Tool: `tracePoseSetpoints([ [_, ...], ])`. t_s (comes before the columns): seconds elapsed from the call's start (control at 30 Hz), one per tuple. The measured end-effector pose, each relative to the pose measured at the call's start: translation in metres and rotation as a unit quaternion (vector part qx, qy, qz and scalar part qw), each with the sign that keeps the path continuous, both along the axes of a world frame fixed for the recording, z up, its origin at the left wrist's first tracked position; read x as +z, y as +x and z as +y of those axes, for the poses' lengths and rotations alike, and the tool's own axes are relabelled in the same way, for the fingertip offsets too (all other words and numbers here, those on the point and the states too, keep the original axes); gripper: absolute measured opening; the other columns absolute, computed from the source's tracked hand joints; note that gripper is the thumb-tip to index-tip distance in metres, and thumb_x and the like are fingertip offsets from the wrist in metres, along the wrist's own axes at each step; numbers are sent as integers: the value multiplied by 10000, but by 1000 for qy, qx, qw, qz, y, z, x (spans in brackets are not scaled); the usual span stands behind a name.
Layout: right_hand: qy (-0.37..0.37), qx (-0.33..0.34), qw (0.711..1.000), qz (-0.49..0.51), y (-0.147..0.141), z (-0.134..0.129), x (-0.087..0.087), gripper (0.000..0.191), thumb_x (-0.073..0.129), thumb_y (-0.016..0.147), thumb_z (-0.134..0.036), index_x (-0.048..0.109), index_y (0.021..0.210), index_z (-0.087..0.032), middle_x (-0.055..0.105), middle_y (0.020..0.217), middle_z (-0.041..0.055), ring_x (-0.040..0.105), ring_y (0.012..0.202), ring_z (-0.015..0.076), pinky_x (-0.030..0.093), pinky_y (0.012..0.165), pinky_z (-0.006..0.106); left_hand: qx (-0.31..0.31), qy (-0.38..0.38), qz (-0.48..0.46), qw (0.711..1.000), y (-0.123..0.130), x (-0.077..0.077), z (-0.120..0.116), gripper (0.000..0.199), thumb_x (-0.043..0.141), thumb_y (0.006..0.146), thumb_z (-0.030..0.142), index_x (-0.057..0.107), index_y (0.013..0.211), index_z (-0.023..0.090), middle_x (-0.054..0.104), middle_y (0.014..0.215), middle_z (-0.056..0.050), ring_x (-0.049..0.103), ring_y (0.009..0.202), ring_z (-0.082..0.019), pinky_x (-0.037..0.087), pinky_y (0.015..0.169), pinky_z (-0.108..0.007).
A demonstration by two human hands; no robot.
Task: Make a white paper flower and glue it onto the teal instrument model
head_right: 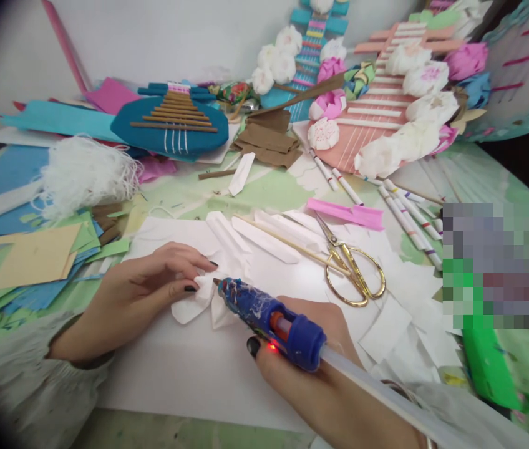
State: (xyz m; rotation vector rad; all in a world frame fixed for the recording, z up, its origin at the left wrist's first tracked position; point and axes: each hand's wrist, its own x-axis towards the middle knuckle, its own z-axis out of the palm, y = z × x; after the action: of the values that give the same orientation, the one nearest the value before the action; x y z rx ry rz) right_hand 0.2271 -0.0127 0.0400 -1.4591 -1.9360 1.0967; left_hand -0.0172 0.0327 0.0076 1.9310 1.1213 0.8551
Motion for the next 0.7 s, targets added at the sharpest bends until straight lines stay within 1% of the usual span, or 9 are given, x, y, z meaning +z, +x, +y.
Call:
tracePoseSetpoints([
  [0.13, 13, 2, 1000, 15, -1, 2, 0, 159, 468, 736, -169, 580, 643, -234, 512, 519, -13, 480, 466, 136, 400, 395, 227, 29, -57, -21, 998, 4, 3, 2, 56, 601, 810, 198, 624, 760, 199, 686, 985, -57, 609, 994, -203, 490, 850, -332],
  [0.23, 26, 6, 1000, 2, -1, 2, -4, 150, 470, 749, -169, 535, 625, -220, 496, 518, -18, 463, 469, 126, 376, 397, 227, 45, -77, -19, 996, 4, 5, 3, 61, 619, 797, 216, 631, 738, 206, 689, 987, -54, 617, 995, -208, 500, 856, -338],
  [0.43, 45, 17, 998, -50, -2, 3, -11, 165, 530, 758, -192, 449, 614, -200, 486, 541, -37, 432, 478, 98, 355, 452, 227, 25, -95, -7, 995, -1, 5, 3, 66, 601, 815, 231, 611, 755, 207, 654, 1087, -67, 585, 1071, -214, 493, 890, -344],
  [0.6, 11, 18, 998, -52, -2, 3, -14, 205, 555, 781, -283, 462, 618, -200, 504, 546, -27, 455, 488, 108, 358, 452, 231, 12, -108, -1, 994, -1, 5, 6, 98, 553, 849, 261, 590, 780, 202, 644, 1105, -79, 563, 1108, -228, 487, 893, -355],
  [0.7, 7, 9, 999, -36, -3, 2, -18, 214, 553, 795, -309, 477, 628, -199, 522, 551, -21, 473, 483, 110, 360, 446, 229, 16, -111, 1, 994, 0, 4, 7, 97, 538, 860, 263, 586, 801, 204, 651, 1086, -71, 564, 1108, -221, 487, 878, -341],
])
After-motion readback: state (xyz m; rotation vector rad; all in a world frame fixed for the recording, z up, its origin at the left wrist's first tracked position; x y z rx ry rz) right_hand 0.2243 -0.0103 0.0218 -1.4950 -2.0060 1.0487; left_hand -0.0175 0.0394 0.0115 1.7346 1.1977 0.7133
